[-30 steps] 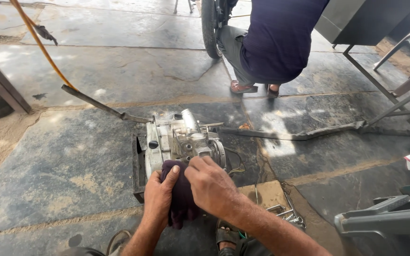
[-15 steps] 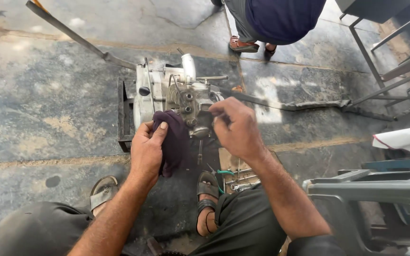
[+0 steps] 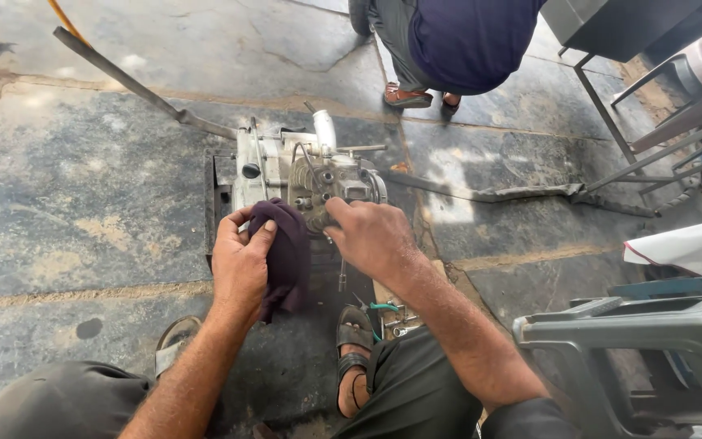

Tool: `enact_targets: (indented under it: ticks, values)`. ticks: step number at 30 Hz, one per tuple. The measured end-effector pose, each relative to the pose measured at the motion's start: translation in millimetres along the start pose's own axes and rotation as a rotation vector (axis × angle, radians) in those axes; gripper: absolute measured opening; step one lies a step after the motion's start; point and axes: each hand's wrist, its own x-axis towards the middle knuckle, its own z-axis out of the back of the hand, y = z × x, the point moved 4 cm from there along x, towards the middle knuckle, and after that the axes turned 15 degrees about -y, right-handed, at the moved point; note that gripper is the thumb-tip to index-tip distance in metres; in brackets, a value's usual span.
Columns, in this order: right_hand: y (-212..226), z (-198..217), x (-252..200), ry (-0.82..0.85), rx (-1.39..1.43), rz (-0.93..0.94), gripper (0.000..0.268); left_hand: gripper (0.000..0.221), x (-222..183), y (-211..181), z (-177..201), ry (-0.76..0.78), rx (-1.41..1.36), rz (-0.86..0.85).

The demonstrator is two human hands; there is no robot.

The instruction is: The recorder is repairing a small motorcycle engine by cleaning parts and checking the cylinder head.

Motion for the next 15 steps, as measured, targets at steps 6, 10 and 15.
enact_targets:
  ticks: [6, 10, 15]
  values:
    - [-7.6, -7.5, -1.8, -0.032, 0.045, 0.018, 0.026, 0.04, -3.0, -3.3, -2.1, 0.008, 0.056, -0.005]
    - [-9.2, -8.2, -2.7, -0.05, 0.1, -0.004, 0.026, 0.039, 0.4, 2.5, -3.5, 0.039, -0.013, -0.025]
    - [-0.4, -3.0, -3.7, -0.073, 0.137, -0.019, 0.022, 0.038, -2.7, 0.2, -6.7, 0.028, 0.045, -0.065]
